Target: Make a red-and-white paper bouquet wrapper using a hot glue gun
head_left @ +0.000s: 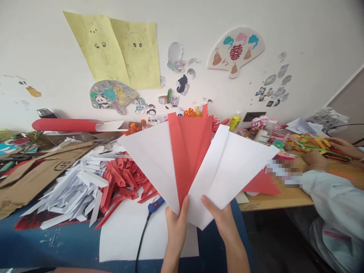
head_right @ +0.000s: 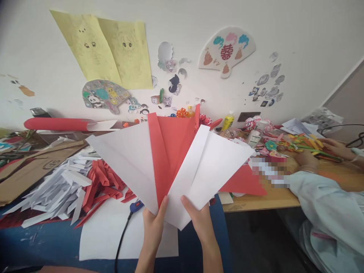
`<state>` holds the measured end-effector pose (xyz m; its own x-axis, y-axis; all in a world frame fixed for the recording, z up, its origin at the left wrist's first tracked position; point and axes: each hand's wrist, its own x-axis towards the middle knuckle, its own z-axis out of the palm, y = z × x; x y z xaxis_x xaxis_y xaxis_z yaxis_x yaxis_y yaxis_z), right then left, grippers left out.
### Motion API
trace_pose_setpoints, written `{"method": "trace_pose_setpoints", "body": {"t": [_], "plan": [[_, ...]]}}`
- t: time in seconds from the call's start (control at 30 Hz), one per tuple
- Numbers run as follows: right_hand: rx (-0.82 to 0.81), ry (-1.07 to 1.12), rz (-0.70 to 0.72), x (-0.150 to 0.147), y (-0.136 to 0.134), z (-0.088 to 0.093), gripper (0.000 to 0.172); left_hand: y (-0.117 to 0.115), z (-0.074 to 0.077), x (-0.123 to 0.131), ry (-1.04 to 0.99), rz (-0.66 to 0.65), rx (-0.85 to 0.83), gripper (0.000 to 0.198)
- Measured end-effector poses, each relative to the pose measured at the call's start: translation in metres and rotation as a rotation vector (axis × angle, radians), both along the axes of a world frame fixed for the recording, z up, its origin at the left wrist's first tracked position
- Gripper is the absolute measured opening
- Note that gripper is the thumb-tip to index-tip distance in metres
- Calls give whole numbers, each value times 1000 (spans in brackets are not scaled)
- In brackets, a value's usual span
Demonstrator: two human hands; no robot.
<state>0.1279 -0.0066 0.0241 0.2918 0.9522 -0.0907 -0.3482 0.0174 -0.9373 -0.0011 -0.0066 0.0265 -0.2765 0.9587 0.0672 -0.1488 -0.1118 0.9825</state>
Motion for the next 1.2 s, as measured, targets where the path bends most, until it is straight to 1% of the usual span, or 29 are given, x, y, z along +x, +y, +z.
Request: {"method": "trace_pose_setpoints", "body": {"t": [0.1,0.2,0.4,0.6,0.77,0.9,0.97,1.1,1.2], "plan": [[-4,-25,-4,4,-5,0,71,-1,-4,1,20,-35,-5,47],[-12,-50,-31,8,-8,-1,71,-1,-8,3,36,-23,-10,50],[-7,-11,-70,13,-10,-5,73,0,-9,4,18,-87,-13,50],[-10,-21,-59,12,-10,-9,70,-1,-10,7,-27,-64,-36,53],[-42,-77,-101,8,-10,-11,74,-2,-14,10,-57,-3,-38,55],[-43,-82,-100,3,-10,-11,76,-2,-16,11,-78,-16,-49,57],[-31,-91,-125,1,-10,-9,75,-2,-16,11,-84,-20,-59,59],[-1,-130,-231,-3,-10,-8,74,-6,-10,13,-120,-52,-56,68],[21,-121,-274,-9,-9,-8,71,-9,-5,16,-150,-33,-24,69]]}}
